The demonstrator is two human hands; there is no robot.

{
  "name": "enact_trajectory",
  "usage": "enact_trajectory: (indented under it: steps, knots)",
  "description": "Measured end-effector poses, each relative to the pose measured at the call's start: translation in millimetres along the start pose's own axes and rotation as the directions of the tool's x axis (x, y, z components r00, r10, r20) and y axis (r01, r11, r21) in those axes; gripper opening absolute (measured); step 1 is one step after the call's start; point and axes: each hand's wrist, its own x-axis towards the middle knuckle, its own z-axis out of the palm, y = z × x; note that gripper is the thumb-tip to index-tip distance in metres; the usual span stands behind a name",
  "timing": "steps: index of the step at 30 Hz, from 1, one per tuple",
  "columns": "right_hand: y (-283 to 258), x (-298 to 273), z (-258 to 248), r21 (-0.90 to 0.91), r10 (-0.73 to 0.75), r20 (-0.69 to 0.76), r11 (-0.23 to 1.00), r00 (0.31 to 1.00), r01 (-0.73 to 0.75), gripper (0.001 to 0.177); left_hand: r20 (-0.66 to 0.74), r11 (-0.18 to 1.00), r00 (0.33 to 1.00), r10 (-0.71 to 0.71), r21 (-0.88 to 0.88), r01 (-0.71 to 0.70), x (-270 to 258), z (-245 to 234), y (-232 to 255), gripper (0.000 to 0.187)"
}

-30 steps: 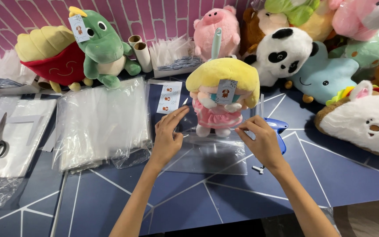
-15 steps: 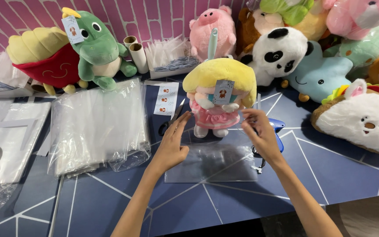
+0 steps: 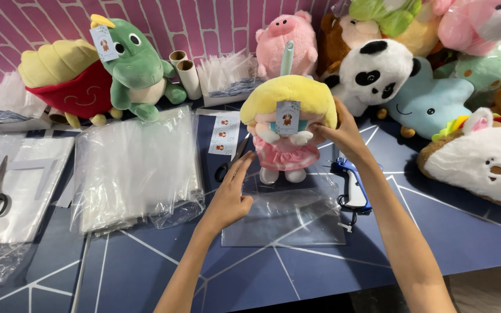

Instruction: The person places a plush doll into a clear plastic bag and uses a tape dispenser to seal the opening of the bag.

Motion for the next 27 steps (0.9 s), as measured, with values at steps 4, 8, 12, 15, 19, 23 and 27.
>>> enact_trajectory:
  steps: [4, 8, 12, 15, 19, 23, 27]
  knots:
    - [-4.3, -2.7, 7.4, -0.039, -0.077, -0.017, 0.996, 0.997, 0.076, 0.068, -0.011, 1.000, 1.000, 0.003, 0.002, -0.003, -0.7, -2.4, 4.5, 0.096]
    - [-39.3, -14.5, 19.9, 0.062, -0.149, -0.102, 0.986, 0.984, 0.156, 0.053, -0.025, 1.000, 1.000, 0.005, -0.009, -0.005, 0.1, -0.8, 2.7, 0.094]
    - [-76.5, -17.7, 17.5, 0.068, -0.348, -0.188, 0.928, 0.918, 0.366, 0.047, -0.050, 0.990, 0.995, 0.084, -0.107, -0.089, 5.2, 0.3, -6.6, 0.098]
    - [-90.4, -18.1, 13.0, 0.070, -0.466, -0.209, 0.870, 0.860, 0.488, 0.048, -0.062, 0.994, 0.995, 0.080, -0.063, -0.084, 16.7, 5.7, -23.3, 0.095]
    - [-110.6, -28.4, 23.3, 0.152, -0.511, -0.183, 0.829, 0.840, 0.538, 0.057, -0.067, 0.995, 0.993, 0.094, -0.011, -0.095, 31.4, 20.7, -62.5, 0.088]
    - [-86.7, -41.3, 26.2, -0.087, -0.575, -0.089, 0.818, 0.813, 0.569, 0.070, -0.072, 0.986, 0.994, 0.080, -0.140, -0.089, 39.4, 15.9, -71.5, 0.090]
    - [-88.0, -51.8, 40.0, -0.323, -0.606, 0.115, 0.726, 0.787, 0.607, 0.066, -0.026, 0.935, 0.999, -0.029, -0.355, 0.018, 44.8, 9.7, -93.0, 0.079]
